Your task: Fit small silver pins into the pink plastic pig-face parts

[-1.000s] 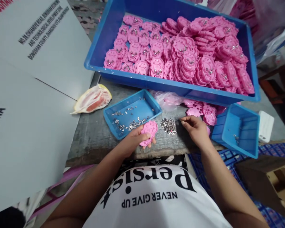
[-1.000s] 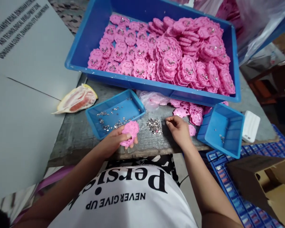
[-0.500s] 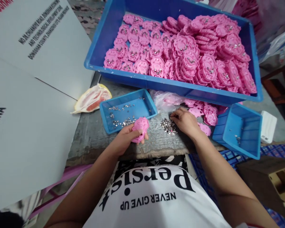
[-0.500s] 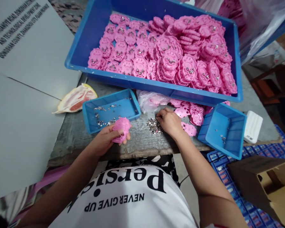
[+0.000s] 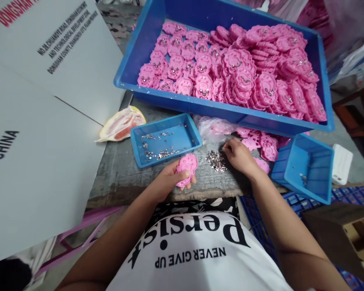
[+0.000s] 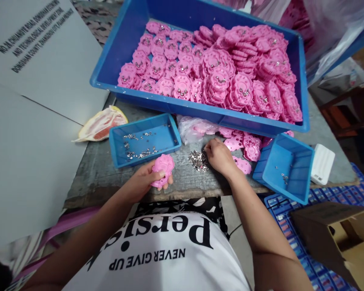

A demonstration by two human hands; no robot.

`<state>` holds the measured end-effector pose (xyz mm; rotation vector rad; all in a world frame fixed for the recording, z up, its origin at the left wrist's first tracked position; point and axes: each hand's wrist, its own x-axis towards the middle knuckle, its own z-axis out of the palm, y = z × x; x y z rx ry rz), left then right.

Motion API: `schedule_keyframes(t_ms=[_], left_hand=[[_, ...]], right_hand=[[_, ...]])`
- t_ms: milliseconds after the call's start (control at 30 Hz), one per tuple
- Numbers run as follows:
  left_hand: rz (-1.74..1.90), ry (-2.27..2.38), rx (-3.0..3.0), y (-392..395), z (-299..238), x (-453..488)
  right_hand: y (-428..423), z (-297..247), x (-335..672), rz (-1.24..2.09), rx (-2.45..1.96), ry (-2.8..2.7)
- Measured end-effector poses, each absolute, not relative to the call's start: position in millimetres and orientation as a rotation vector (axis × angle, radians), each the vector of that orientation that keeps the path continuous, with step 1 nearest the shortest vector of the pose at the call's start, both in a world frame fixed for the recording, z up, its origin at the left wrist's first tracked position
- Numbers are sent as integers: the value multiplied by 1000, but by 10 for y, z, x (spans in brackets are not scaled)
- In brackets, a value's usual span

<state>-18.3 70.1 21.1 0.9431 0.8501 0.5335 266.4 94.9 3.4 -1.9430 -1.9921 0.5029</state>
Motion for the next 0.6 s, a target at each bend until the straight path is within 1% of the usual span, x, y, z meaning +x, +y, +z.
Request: schedule_keyframes(t_ms=[167, 300, 600], left_hand=[[522, 846, 932, 676, 195, -132], [502, 853, 930, 658, 199, -88], [497, 851, 913, 653, 197, -46]], right_hand=[[954, 13, 2728, 546, -1859, -1899], [951, -21, 2797, 464, -1870, -1874], [948, -34, 2701, 332, -1977, -2089]])
